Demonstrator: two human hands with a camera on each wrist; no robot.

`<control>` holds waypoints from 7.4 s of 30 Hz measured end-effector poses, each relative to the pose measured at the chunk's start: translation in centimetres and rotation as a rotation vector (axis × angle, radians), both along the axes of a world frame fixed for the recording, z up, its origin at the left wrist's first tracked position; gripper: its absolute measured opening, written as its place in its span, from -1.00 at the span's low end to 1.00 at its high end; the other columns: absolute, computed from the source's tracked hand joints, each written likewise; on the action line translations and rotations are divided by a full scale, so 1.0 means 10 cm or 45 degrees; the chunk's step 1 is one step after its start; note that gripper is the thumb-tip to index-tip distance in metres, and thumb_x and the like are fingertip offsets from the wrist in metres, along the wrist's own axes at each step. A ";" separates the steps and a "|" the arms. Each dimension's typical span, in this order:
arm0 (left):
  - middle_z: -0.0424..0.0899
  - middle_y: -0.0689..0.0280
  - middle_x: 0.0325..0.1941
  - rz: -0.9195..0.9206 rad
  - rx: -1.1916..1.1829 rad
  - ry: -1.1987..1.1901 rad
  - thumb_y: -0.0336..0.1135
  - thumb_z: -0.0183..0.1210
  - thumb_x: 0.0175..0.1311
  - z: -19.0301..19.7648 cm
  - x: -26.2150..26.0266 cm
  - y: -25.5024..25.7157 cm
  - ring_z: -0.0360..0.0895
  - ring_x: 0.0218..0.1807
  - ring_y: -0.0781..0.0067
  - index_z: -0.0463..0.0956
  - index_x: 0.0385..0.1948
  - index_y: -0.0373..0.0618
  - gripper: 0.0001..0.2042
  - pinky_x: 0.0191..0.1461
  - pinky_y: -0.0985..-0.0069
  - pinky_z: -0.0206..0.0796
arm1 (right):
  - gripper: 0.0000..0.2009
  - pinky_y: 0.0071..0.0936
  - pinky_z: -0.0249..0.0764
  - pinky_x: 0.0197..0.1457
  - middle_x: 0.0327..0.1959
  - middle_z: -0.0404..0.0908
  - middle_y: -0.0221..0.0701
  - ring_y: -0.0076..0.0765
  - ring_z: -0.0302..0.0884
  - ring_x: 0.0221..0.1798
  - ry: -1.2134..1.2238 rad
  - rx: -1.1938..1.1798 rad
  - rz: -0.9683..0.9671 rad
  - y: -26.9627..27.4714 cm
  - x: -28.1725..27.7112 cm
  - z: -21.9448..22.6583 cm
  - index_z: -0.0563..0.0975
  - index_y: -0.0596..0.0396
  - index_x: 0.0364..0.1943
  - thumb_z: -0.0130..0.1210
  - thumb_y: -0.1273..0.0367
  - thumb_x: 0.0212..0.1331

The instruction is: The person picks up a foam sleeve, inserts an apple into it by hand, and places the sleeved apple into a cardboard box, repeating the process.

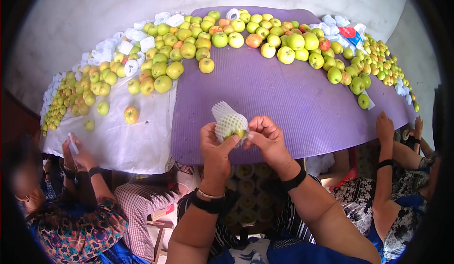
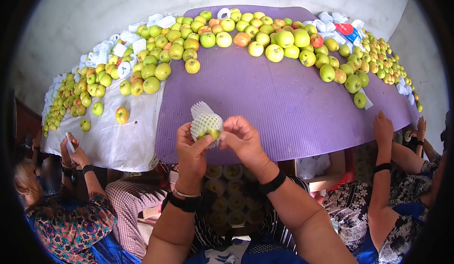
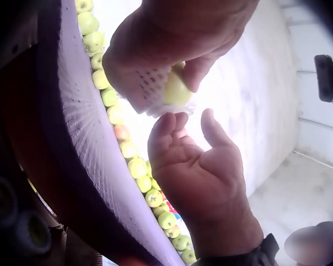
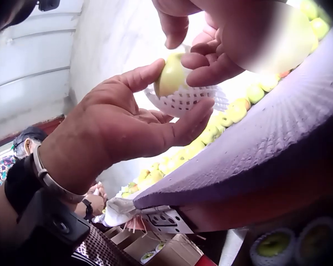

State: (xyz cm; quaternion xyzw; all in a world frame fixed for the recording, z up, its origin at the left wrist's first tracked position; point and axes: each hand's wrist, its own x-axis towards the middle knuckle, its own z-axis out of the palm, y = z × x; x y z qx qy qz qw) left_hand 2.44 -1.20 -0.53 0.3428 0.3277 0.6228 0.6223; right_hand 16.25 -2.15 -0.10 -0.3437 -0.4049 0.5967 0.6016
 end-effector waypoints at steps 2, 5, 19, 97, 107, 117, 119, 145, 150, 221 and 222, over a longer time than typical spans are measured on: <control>0.43 0.22 -0.10 0.034 0.011 -0.030 -0.65 0.18 -0.03 0.03 0.00 0.01 0.45 -0.08 0.45 0.22 -0.07 -0.25 -0.55 -0.01 0.51 0.37 | -0.87 -0.61 0.45 -0.35 -0.40 0.47 -0.47 -0.60 0.44 -0.40 0.126 -0.065 0.052 0.01 0.02 0.02 0.39 0.10 -0.21 0.03 0.47 0.17; 0.43 0.22 -0.10 0.018 -0.024 -0.065 -0.66 0.18 -0.03 0.07 -0.01 0.00 0.45 -0.09 0.45 0.21 -0.07 -0.23 -0.55 -0.04 0.53 0.38 | -0.79 -0.55 0.46 -0.28 -0.32 0.48 -0.46 -0.59 0.44 -0.32 0.134 -0.225 0.079 0.04 0.06 -0.03 0.36 0.09 -0.12 0.03 0.41 0.18; 0.44 0.19 -0.06 -0.092 0.045 0.064 -0.56 0.09 0.11 -0.12 -0.03 0.00 0.47 -0.05 0.38 0.17 -0.04 -0.19 -0.62 -0.03 0.45 0.38 | -0.44 -0.45 0.31 0.16 0.02 0.37 -0.35 -0.44 0.31 0.10 -0.315 0.070 0.062 0.07 -0.03 -0.07 0.24 0.12 0.10 0.20 0.54 -0.03; 0.44 0.24 0.09 -0.411 -0.088 -0.368 -0.11 -0.01 0.26 -0.11 -0.09 0.04 0.40 0.10 0.31 0.24 0.12 -0.17 -0.54 0.09 0.33 0.28 | -0.32 -0.36 0.29 0.04 0.05 0.32 -0.36 -0.35 0.26 0.10 -0.779 0.212 -0.343 0.02 0.12 -0.04 0.25 0.06 0.10 0.35 0.39 -0.19; 0.39 0.15 0.11 -0.328 0.208 -0.199 -0.16 -0.02 0.28 -0.06 -0.04 -0.01 0.37 0.13 0.26 0.12 0.15 -0.26 -0.51 0.18 0.31 0.22 | -0.16 -0.28 0.26 0.09 0.12 0.29 -0.29 -0.29 0.23 0.18 -0.747 0.215 -0.258 0.01 0.04 0.01 0.12 0.08 0.20 0.38 0.35 -0.24; 0.49 0.18 -0.03 -0.293 -0.061 -0.148 -0.26 -0.04 0.30 -0.03 -0.03 -0.02 0.51 -0.06 0.32 0.20 0.04 -0.20 -0.66 -0.09 0.29 0.44 | -0.66 -0.42 0.29 0.05 -0.15 0.45 -0.35 -0.40 0.37 -0.01 -0.540 0.266 -0.375 0.11 0.27 -0.10 0.44 0.16 -0.19 0.28 0.45 -0.08; 0.49 0.20 -0.03 -0.278 -0.101 -0.134 -0.22 -0.05 0.32 -0.04 -0.02 -0.01 0.52 -0.07 0.32 0.21 0.04 -0.18 -0.65 -0.09 0.28 0.46 | -0.79 -0.47 0.30 0.03 -0.20 0.48 -0.35 -0.43 0.39 -0.05 -0.703 0.380 -0.420 0.10 0.26 -0.09 0.48 0.17 -0.30 0.24 0.48 -0.04; 0.40 0.20 0.12 -0.563 -0.231 -0.409 -0.32 0.08 0.23 -0.01 0.02 -0.03 0.40 0.14 0.28 0.18 0.16 -0.17 -0.53 0.17 0.27 0.34 | -0.67 -0.56 0.40 -0.05 -0.24 0.49 -0.49 -0.57 0.42 -0.17 -0.646 0.235 -0.137 0.06 0.17 0.10 0.43 0.17 -0.14 0.20 0.58 -0.05; 0.44 0.18 0.06 -0.438 -0.302 -0.092 -0.35 0.10 0.20 0.04 -0.02 -0.05 0.46 0.06 0.27 0.22 0.10 -0.17 -0.57 0.13 0.28 0.37 | -0.67 -0.59 0.40 -0.07 -0.26 0.51 -0.49 -0.61 0.41 -0.18 -0.457 0.157 -0.057 0.07 0.18 0.05 0.44 0.18 -0.12 0.19 0.57 -0.02; 0.47 0.20 -0.09 -0.223 -0.070 -0.198 -0.16 -0.38 0.43 -0.07 0.12 -0.05 0.45 -0.04 0.39 0.33 -0.06 -0.22 -0.63 0.07 0.43 0.32 | -0.91 -0.26 0.44 -0.32 -0.41 0.51 -0.18 0.01 0.49 -0.39 -1.286 0.681 -0.648 0.03 0.02 0.08 0.47 0.18 -0.34 0.06 0.50 0.06; 0.47 0.20 -0.09 -0.223 -0.070 -0.198 -0.16 -0.38 0.43 -0.07 0.12 -0.05 0.45 -0.04 0.39 0.33 -0.06 -0.22 -0.63 0.07 0.43 0.32 | -0.91 -0.26 0.44 -0.32 -0.41 0.51 -0.18 0.01 0.49 -0.39 -1.286 0.681 -0.648 0.03 0.02 0.08 0.47 0.18 -0.34 0.06 0.50 0.06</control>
